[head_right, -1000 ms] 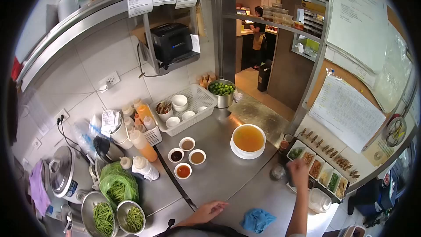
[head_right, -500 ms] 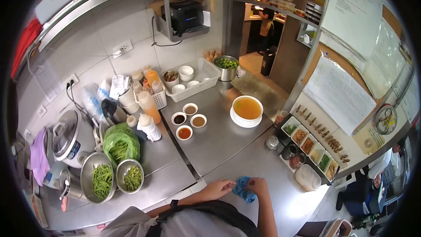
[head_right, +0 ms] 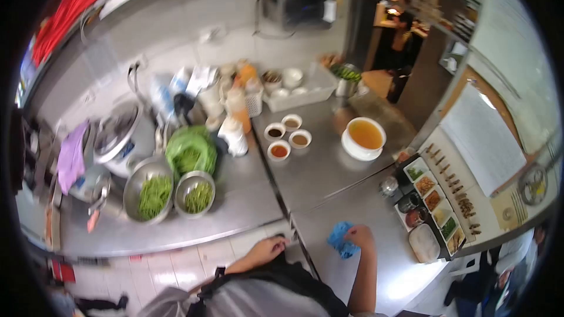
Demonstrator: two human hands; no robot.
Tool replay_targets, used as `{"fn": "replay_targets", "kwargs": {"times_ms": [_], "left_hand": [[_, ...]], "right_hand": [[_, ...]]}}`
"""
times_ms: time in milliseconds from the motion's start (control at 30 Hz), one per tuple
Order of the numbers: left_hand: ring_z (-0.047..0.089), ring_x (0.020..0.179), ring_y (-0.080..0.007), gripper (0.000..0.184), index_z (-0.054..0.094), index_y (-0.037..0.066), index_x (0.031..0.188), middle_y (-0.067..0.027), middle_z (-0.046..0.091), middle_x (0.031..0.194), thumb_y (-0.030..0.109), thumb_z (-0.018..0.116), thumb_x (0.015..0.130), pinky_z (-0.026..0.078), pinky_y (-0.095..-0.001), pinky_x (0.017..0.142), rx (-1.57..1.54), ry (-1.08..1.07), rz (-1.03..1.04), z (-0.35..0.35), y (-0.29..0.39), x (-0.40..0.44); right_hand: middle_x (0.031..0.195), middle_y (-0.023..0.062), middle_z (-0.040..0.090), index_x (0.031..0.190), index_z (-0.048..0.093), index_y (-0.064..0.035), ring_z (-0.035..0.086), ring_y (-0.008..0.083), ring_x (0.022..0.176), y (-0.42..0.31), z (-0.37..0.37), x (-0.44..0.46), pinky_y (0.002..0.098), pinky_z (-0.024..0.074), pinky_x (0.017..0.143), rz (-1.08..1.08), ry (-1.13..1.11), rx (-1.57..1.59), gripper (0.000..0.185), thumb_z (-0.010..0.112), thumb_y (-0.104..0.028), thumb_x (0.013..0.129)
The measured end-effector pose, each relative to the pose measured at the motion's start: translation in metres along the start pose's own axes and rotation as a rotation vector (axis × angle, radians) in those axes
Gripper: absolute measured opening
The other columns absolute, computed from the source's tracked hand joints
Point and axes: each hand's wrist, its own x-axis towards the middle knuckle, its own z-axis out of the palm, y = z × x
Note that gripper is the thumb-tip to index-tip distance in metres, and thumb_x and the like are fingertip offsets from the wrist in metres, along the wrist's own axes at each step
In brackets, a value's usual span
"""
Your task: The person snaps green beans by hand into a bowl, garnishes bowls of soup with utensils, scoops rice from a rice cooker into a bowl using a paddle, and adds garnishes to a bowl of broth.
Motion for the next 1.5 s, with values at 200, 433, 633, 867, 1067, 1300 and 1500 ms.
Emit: {"fn": "replay_targets", "kwargs": {"times_ms": [200, 433, 633, 867, 1067, 1300, 1500], "left_hand": [[0.062, 0.088, -0.0336, 0.024, 0.063, 0.010, 0.106, -0.0159, 0.064, 0.097, 0.014, 0.053, 0.085, 0.050, -0.0411, 0.076, 0.076, 0.131, -0.007, -0.031, 0.028, -0.031], [0.063, 0.079, -0.0260, 0.028, 0.063, 0.010, 0.108, -0.0110, 0.063, 0.090, 0.008, 0.058, 0.081, 0.050, -0.0367, 0.072, 0.037, 0.437, -0.010, -0.115, 0.025, -0.032], [0.064, 0.081, -0.0271, 0.024, 0.065, 0.009, 0.106, -0.0128, 0.064, 0.095, 0.009, 0.059, 0.083, 0.050, -0.0372, 0.073, 0.201, 0.692, -0.043, -0.223, 0.014, -0.047], [0.063, 0.085, -0.0285, 0.020, 0.066, 0.009, 0.103, -0.0125, 0.065, 0.096, 0.011, 0.060, 0.084, 0.050, -0.0374, 0.075, 0.107, 1.032, -0.076, -0.277, -0.025, -0.108], [0.052, 0.089, -0.0191, 0.020, 0.059, 0.004, 0.109, -0.0080, 0.056, 0.098, 0.010, 0.051, 0.092, 0.042, -0.0316, 0.082, 0.182, 2.027, -0.307, -0.333, -0.121, -0.239], [0.046, 0.086, -0.0241, 0.040, 0.049, 0.002, 0.120, -0.0167, 0.055, 0.100, 0.028, 0.054, 0.090, 0.037, -0.0364, 0.073, -0.763, 2.041, -0.768, -0.284, -0.281, -0.373], [0.048, 0.062, -0.0214, 0.039, 0.049, -0.003, 0.114, -0.0154, 0.056, 0.091, 0.027, 0.039, 0.091, 0.044, -0.0337, 0.050, -1.054, 2.011, -0.464, -0.309, -0.303, -0.345]], "right_hand": [[0.081, 0.0114, 0.068, 0.104, 0.067, -0.0035, 0.062, 0.0157, 0.060, -0.016, -0.009, -0.017, 0.0290, 0.0489, 0.056, -0.034, 0.096, 0.014, 0.033, 0.071, -0.021, 0.076], [0.086, 0.0130, 0.068, 0.118, 0.060, -0.0035, 0.062, 0.0172, 0.068, -0.066, -0.015, -0.017, 0.0303, 0.0485, 0.064, -0.155, -0.022, -0.055, 0.045, 0.069, -0.024, 0.079], [0.087, 0.0109, 0.067, 0.120, 0.060, -0.0044, 0.061, 0.0158, 0.075, -0.172, 0.035, 0.000, 0.0292, 0.0481, 0.069, -0.302, -0.180, -0.093, 0.042, 0.065, -0.024, 0.083], [0.090, 0.0066, 0.066, 0.120, 0.060, -0.0042, 0.059, 0.0122, 0.076, -0.258, 0.103, 0.029, 0.0273, 0.0478, 0.071, -0.414, -0.309, 0.004, 0.037, 0.063, -0.017, 0.086], [0.083, 0.0018, 0.062, 0.119, 0.060, -0.0021, 0.055, 0.0087, 0.073, -0.302, 0.125, 0.068, 0.0252, 0.0461, 0.069, -0.542, -0.304, -0.108, 0.035, 0.062, -0.015, 0.087], [0.090, 0.0077, 0.068, 0.117, 0.061, -0.0060, 0.062, 0.0134, 0.078, -0.369, 0.142, 0.053, 0.0275, 0.0489, 0.071, -0.593, -0.252, -0.047, 0.035, 0.065, -0.015, 0.084], [0.089, 0.0133, 0.069, 0.111, 0.064, -0.0068, 0.066, 0.0207, 0.080, -0.390, 0.139, 0.050, 0.0319, 0.0505, 0.072, -0.684, -0.162, -0.084, 0.032, 0.068, -0.021, 0.082]]}}
